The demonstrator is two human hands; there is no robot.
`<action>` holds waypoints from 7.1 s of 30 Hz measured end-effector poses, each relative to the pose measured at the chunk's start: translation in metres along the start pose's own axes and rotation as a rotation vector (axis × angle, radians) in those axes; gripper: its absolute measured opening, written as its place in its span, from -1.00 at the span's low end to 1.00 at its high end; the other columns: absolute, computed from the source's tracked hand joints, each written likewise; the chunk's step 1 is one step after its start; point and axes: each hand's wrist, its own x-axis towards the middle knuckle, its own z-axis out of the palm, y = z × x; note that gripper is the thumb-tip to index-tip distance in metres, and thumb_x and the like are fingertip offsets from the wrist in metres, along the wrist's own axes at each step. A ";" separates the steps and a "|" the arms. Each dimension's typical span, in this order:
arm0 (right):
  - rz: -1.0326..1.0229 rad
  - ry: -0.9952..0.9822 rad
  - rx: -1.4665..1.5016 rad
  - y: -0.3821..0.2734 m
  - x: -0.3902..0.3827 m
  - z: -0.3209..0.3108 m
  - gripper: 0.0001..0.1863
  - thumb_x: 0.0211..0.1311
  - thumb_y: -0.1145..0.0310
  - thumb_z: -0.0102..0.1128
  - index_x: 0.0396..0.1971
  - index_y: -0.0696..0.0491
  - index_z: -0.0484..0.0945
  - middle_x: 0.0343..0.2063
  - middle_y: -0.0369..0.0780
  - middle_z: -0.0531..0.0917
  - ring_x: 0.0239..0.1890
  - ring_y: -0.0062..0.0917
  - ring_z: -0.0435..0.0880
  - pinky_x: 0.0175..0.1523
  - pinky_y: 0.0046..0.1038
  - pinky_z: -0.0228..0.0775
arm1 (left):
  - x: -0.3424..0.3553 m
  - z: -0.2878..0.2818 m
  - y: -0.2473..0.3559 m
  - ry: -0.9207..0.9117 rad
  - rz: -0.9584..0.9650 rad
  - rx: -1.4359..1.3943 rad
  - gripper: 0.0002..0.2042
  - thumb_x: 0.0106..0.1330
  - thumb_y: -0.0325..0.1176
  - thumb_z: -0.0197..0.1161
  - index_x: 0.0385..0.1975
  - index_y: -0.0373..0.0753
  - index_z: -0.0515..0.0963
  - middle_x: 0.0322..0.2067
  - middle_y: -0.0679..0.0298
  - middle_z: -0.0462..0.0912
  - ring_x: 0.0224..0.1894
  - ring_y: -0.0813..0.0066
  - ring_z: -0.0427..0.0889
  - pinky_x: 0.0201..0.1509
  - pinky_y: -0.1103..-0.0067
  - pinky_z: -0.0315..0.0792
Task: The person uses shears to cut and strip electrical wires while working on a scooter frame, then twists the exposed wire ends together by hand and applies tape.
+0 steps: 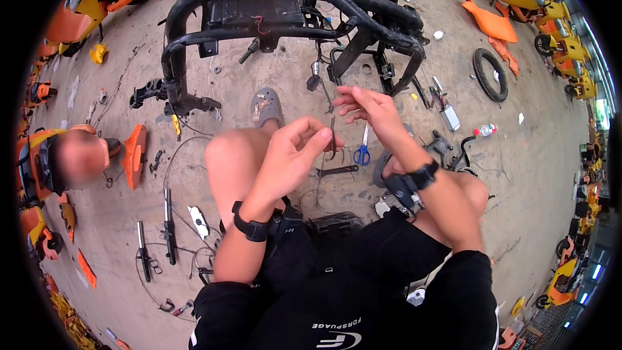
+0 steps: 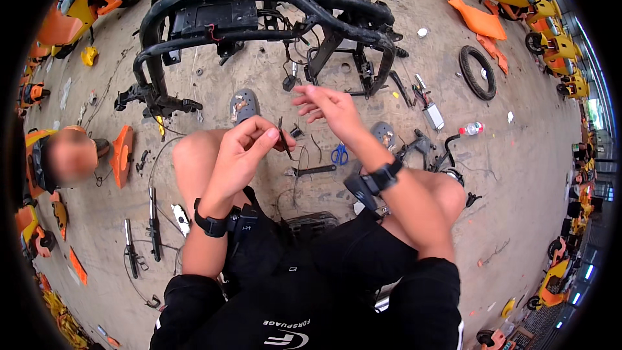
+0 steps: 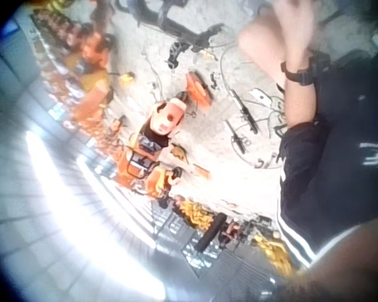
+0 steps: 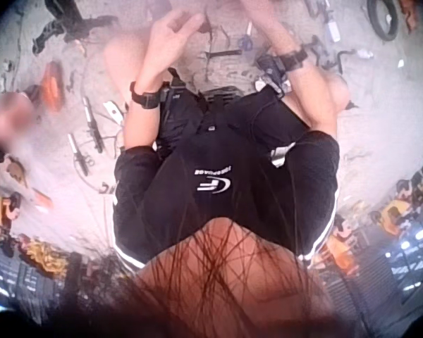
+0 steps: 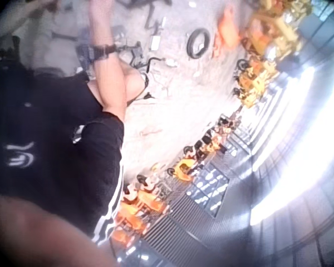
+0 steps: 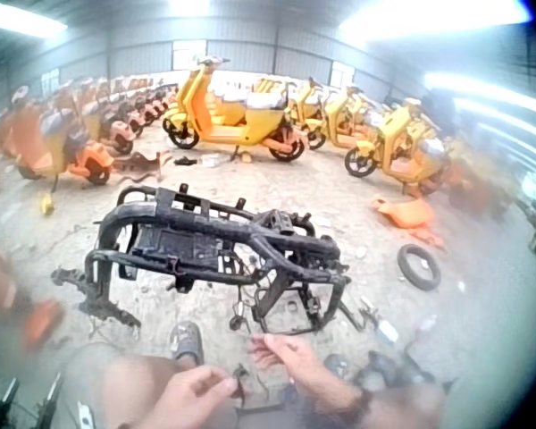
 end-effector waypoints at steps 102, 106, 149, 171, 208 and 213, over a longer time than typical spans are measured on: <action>0.093 -0.180 0.256 -0.049 -0.079 0.031 -0.61 0.40 0.21 -0.03 -0.59 0.13 0.50 -0.64 -0.29 0.54 -0.63 -0.71 0.46 -0.55 -0.67 0.17 | 0.021 0.040 0.003 0.040 0.066 -1.040 -0.87 0.49 -0.30 -0.09 -0.23 -0.17 0.37 -0.69 0.46 0.15 -0.58 0.60 0.18 -0.35 0.56 0.21; 0.061 -0.202 0.363 -0.046 -0.082 0.032 -0.61 0.40 0.21 -0.03 -0.60 0.13 0.48 -0.64 -0.27 0.53 -0.62 -0.70 0.44 -0.54 -0.66 0.14 | 0.022 0.039 0.004 -0.002 0.111 -1.008 -0.86 0.50 -0.30 -0.11 -0.23 -0.17 0.38 -0.71 0.46 0.12 -0.61 0.61 0.13 -0.41 0.57 0.18; 0.194 -0.306 0.446 -0.044 -0.081 0.041 -0.43 0.41 0.10 0.01 -0.82 0.07 0.37 -0.78 -0.35 0.36 -0.71 -0.71 0.22 -0.60 -0.61 0.00 | 0.010 0.033 0.020 -0.025 0.118 -0.769 -0.89 0.50 -0.28 -0.09 -0.20 -0.14 0.33 -0.73 0.46 0.01 -0.70 0.64 -0.07 -0.56 0.58 -0.04; -0.078 -0.478 0.576 -0.050 -0.077 -0.005 -0.29 0.46 -0.04 -0.32 -0.94 -0.03 0.19 -0.93 -0.38 0.19 -0.74 -0.58 0.08 -0.55 -0.51 -0.09 | 0.014 0.020 0.015 0.209 0.000 -0.442 -0.82 0.45 -0.36 0.00 -0.10 -0.32 0.41 -0.56 0.31 0.48 -0.58 0.56 0.42 -0.41 0.62 0.31; -0.120 -0.663 0.587 -0.050 -0.082 -0.013 -0.42 0.18 0.24 0.23 -0.92 0.08 0.15 -0.89 -0.33 0.18 -0.75 -0.58 0.08 -0.56 -0.45 -0.12 | 0.016 0.028 0.008 -0.209 -0.024 -0.506 -0.65 0.44 -0.36 -0.07 0.11 -0.43 0.39 0.06 -0.18 0.48 0.05 -0.03 0.54 0.10 0.26 0.43; -0.145 -0.614 0.618 -0.052 -0.082 -0.015 -0.44 0.21 0.25 0.15 -0.94 0.06 0.17 -0.91 -0.33 0.18 -0.76 -0.58 0.07 -0.54 -0.44 -0.12 | 0.017 0.029 0.006 -0.126 -0.058 -0.386 -0.69 0.39 -0.45 0.05 0.08 -0.42 0.41 -0.06 -0.12 0.58 -0.06 0.14 0.62 0.01 0.40 0.49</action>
